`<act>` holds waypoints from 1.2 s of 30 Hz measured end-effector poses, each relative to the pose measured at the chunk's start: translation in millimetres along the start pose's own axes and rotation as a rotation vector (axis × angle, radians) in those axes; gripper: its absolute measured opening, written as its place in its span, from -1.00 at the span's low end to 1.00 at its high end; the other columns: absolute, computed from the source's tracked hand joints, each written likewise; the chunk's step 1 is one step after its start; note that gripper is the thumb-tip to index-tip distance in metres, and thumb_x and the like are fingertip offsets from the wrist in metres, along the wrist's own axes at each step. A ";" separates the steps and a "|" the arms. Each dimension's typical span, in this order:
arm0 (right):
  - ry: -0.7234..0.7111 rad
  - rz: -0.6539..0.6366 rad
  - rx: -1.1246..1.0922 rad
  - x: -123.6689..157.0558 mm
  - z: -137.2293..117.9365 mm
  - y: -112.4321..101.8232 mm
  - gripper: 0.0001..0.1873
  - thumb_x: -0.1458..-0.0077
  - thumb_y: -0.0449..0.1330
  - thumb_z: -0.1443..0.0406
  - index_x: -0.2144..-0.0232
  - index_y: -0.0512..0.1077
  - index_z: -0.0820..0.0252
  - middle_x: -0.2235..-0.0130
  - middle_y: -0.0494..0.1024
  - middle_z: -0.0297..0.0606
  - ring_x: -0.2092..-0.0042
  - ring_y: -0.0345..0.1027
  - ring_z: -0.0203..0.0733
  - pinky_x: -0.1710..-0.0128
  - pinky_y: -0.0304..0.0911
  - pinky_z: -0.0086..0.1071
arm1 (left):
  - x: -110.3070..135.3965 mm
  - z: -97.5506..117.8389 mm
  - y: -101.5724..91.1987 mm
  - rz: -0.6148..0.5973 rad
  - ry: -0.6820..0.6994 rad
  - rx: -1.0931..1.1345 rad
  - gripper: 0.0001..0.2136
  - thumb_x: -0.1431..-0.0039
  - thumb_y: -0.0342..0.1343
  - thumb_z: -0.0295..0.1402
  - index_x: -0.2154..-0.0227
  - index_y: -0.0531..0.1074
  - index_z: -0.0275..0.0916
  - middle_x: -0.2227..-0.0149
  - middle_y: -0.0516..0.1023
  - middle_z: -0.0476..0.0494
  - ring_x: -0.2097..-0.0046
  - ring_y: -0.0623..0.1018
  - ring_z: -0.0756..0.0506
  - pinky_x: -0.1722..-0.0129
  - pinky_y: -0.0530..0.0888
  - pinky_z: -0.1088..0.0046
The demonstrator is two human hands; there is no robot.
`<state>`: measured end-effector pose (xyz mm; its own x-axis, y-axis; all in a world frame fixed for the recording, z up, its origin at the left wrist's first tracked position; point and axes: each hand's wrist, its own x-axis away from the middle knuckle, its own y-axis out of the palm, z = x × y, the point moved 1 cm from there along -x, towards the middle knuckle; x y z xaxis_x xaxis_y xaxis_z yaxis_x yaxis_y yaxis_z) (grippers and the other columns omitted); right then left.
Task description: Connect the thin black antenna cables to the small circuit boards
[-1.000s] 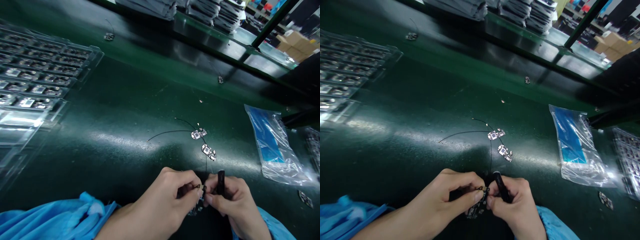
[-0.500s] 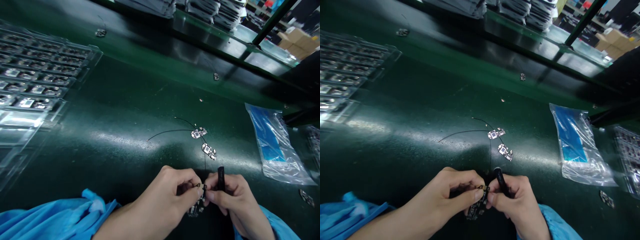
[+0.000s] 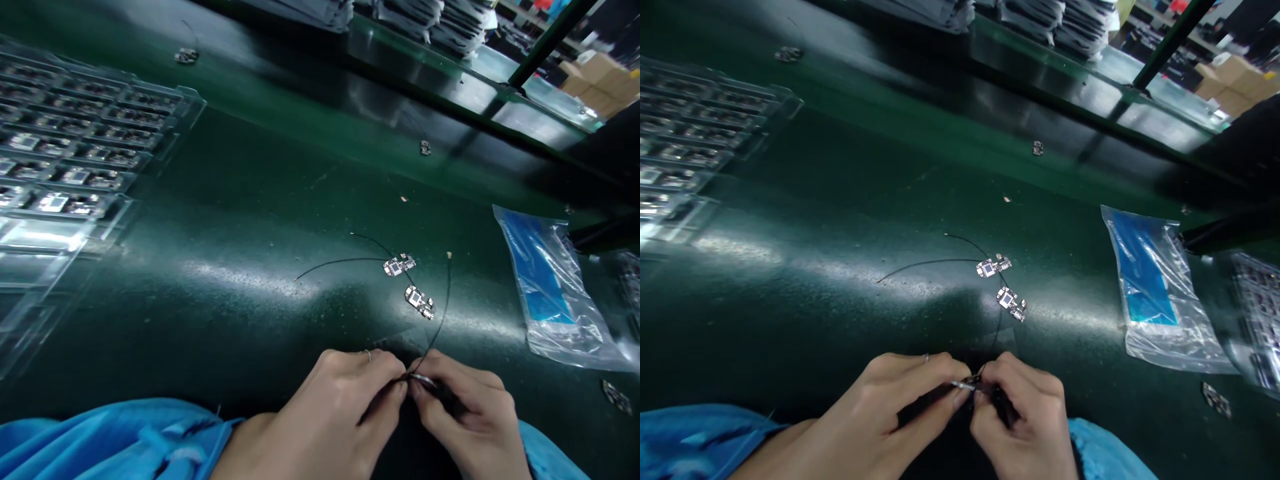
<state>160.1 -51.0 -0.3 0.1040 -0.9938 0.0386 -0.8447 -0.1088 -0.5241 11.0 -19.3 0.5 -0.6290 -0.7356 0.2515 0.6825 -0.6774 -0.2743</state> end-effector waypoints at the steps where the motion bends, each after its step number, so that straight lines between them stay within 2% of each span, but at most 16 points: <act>1: 0.004 0.007 -0.014 0.1 0.0 0.3 -0.81 0.03 0.06 0.45 0.62 0.35 0.20 0.59 0.32 -0.35 0.53 0.24 -0.27 0.56 0.09 -0.43 | 0.5 0.2 0.3 -0.004 0.000 0.000 -0.79 -0.19 -0.15 -0.43 0.39 0.39 -0.27 0.37 0.50 -0.10 0.32 0.52 -0.04 0.36 0.37 0.58; 4: 0.060 0.011 -0.095 -2.7 -0.3 -1.3 -0.83 0.04 0.09 0.43 0.62 0.35 0.20 0.61 0.27 -0.39 0.56 0.16 -0.32 0.58 0.04 -0.44 | -0.1 -1.1 0.1 0.005 -0.035 0.045 -0.79 -0.20 -0.15 -0.39 0.43 0.37 -0.25 0.42 0.47 -0.04 0.40 0.49 0.00 0.43 0.34 0.59; 7: 0.221 -0.056 -0.235 -8.0 0.6 -5.0 -0.80 0.06 0.13 0.38 0.68 0.34 0.22 0.65 0.20 -0.43 0.61 0.01 -0.39 0.64 -0.09 -0.46 | -3.3 -3.3 -1.3 -0.001 -0.077 0.159 -0.76 -0.19 -0.12 -0.34 0.53 0.33 -0.24 0.56 0.37 0.05 0.53 0.37 0.05 0.55 0.25 0.59; 11: 0.415 -0.142 -0.405 -11.6 2.9 -8.6 -0.80 0.09 0.18 0.33 0.70 0.38 0.24 0.68 0.19 -0.42 0.63 -0.03 -0.41 0.69 -0.19 -0.48 | -6.7 -4.9 -3.1 -0.011 -0.144 0.308 -0.77 -0.13 -0.06 -0.34 0.58 0.34 -0.26 0.63 0.33 0.06 0.54 0.35 0.04 0.54 0.25 0.56; 15: 0.460 -0.144 -0.439 -10.7 4.2 -8.8 -0.82 0.11 0.20 0.31 0.68 0.43 0.23 0.70 0.19 -0.43 0.66 -0.03 -0.42 0.70 -0.19 -0.48 | -6.0 -5.1 -4.2 -0.016 -0.169 0.344 -0.79 -0.13 -0.05 -0.33 0.56 0.36 -0.26 0.61 0.36 0.05 0.53 0.38 0.02 0.51 0.27 0.54; 20: 0.430 -0.133 -0.423 -10.7 3.3 -8.6 -0.83 0.13 0.22 0.33 0.69 0.41 0.23 0.67 0.24 -0.39 0.63 -0.02 -0.40 0.70 -0.20 -0.48 | -6.4 -5.0 -4.5 -0.007 -0.162 0.326 -0.78 -0.12 -0.06 -0.34 0.58 0.34 -0.26 0.62 0.36 0.04 0.54 0.36 0.03 0.53 0.25 0.54; 23: 0.334 -0.128 -0.335 -11.5 1.6 -8.4 -0.76 0.08 0.18 0.34 0.73 0.36 0.23 0.66 0.21 -0.40 0.61 -0.03 -0.39 0.69 -0.18 -0.46 | -8.0 -5.3 -3.1 0.004 -0.129 0.281 -0.78 -0.12 -0.07 -0.35 0.59 0.32 -0.26 0.64 0.31 0.06 0.57 0.31 0.05 0.57 0.21 0.56; 26: 0.215 -0.083 -0.228 -9.7 0.3 -6.9 -0.77 0.08 0.14 0.39 0.72 0.33 0.21 0.66 0.20 -0.42 0.60 0.03 -0.37 0.63 -0.07 -0.44 | -7.4 -3.8 -1.8 0.043 -0.058 0.191 -0.77 -0.14 -0.10 -0.37 0.61 0.28 -0.26 0.64 0.27 0.07 0.59 0.26 0.07 0.61 0.17 0.58; 28: 0.144 -0.051 -0.159 -6.7 -0.2 -4.7 -0.82 0.07 0.12 0.42 0.66 0.35 0.19 0.65 0.22 -0.42 0.59 0.08 -0.35 0.60 -0.01 -0.44 | -5.2 -2.0 -1.3 0.041 -0.028 0.117 -0.77 -0.16 -0.13 -0.39 0.56 0.31 -0.25 0.59 0.34 0.03 0.56 0.32 0.06 0.59 0.21 0.59; 31: 0.076 -0.009 -0.071 -2.1 0.1 -1.1 -0.85 0.03 0.09 0.41 0.60 0.34 0.18 0.62 0.26 -0.40 0.58 0.12 -0.33 0.59 0.03 -0.44 | -1.6 0.2 -1.0 0.021 0.006 0.018 -0.78 -0.17 -0.15 -0.40 0.48 0.37 -0.25 0.45 0.47 -0.09 0.43 0.46 -0.02 0.50 0.32 0.58; 33: 0.061 0.011 -0.059 -1.1 1.0 0.0 -0.85 0.03 0.08 0.41 0.60 0.33 0.18 0.60 0.27 -0.38 0.57 0.13 -0.31 0.59 0.03 -0.43 | -1.0 -0.1 -1.3 0.018 0.019 0.008 -0.79 -0.16 -0.14 -0.40 0.48 0.38 -0.25 0.41 0.49 -0.11 0.38 0.49 -0.05 0.45 0.34 0.58; 36: 0.124 -0.025 -0.157 -3.5 4.3 -1.7 -0.81 0.06 0.09 0.41 0.66 0.31 0.19 0.63 0.22 -0.40 0.59 0.07 -0.32 0.61 -0.03 -0.43 | -3.5 -2.3 -2.2 0.020 -0.004 0.113 -0.78 -0.17 -0.13 -0.41 0.49 0.38 -0.26 0.49 0.45 -0.04 0.47 0.43 0.01 0.49 0.31 0.59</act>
<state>163.5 -47.2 -3.2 0.0688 -0.9847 0.1601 -0.9152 -0.1262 -0.3826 10.8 -15.2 -1.9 -0.6136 -0.7488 0.2505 0.7328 -0.6582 -0.1725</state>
